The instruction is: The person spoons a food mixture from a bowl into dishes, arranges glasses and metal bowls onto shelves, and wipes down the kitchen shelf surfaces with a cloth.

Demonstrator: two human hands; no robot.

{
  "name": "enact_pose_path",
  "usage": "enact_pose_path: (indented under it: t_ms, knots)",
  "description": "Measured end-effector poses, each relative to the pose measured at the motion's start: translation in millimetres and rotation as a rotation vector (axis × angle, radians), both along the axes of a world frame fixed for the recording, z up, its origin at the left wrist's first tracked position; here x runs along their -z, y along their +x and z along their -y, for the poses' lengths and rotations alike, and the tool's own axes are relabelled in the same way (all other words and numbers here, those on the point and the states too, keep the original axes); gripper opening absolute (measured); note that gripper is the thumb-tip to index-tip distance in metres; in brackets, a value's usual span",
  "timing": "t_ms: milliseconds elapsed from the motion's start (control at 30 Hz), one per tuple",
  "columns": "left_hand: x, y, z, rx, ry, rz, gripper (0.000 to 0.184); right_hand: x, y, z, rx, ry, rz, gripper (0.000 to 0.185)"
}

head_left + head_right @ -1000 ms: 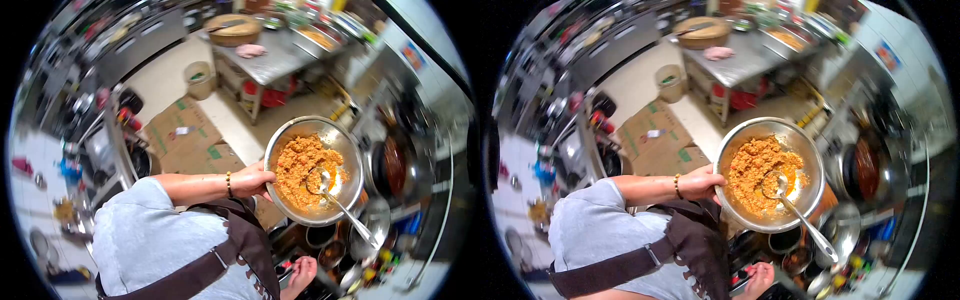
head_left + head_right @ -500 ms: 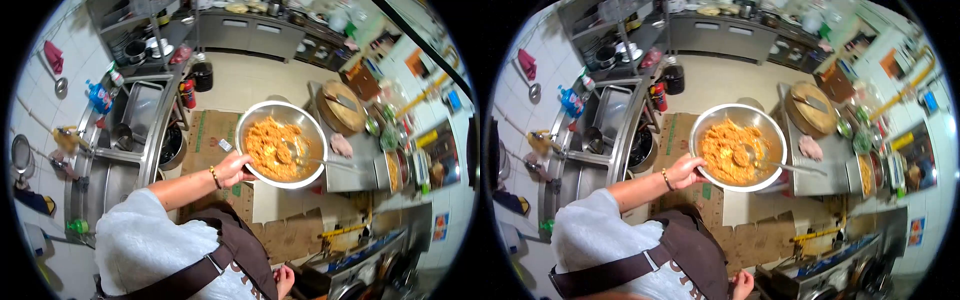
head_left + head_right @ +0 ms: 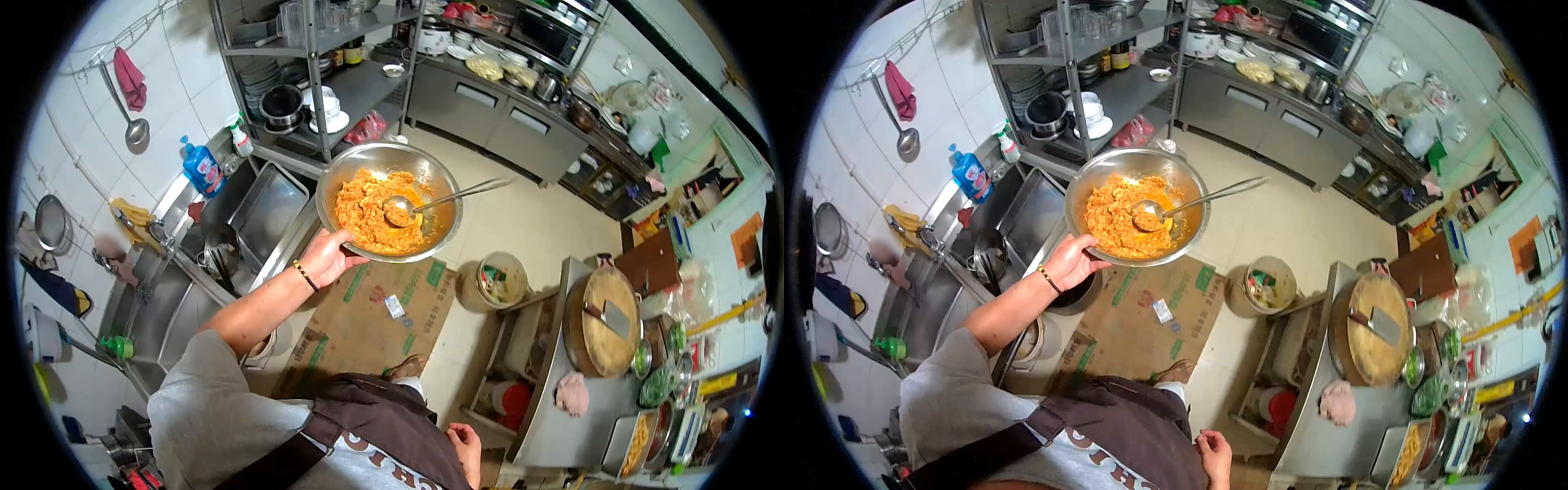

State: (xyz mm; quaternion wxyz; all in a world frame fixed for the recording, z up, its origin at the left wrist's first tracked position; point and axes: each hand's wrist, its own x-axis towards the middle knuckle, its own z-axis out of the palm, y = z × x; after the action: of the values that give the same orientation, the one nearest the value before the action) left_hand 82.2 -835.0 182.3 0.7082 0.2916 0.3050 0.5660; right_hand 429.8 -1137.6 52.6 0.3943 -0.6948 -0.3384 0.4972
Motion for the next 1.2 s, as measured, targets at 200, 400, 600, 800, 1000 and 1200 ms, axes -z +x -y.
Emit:
enact_pose_path:
  t_ms: [200,400,600,800,1000,1200]
  knots:
    - [165.0,24.0,-136.9,-0.076,0.105,0.06,0.035,239.9,94.6,-197.5,-0.117,0.156,0.055,0.014]
    - [210.9,-0.2,-252.6,-0.005,0.076,0.213,0.039,249.0,67.7,-294.5,-0.151,0.191,0.117,0.014]
    - [261.6,-18.4,-451.6,0.007,0.153,0.385,0.043,373.2,103.0,-407.4,-0.021,0.226,0.003,0.008]
    - [287.6,-42.6,-633.3,-0.079,0.134,0.472,0.042,408.3,69.2,-424.9,0.103,0.361,0.36,0.017]
    - [232.2,-59.3,-730.2,-0.296,-0.002,0.361,0.037,377.9,17.1,-465.5,0.145,0.232,0.084,0.013]
    - [251.6,-138.9,-883.4,-0.165,0.445,-0.214,0.05,267.0,-42.8,-495.1,0.324,0.054,-0.069,0.014]
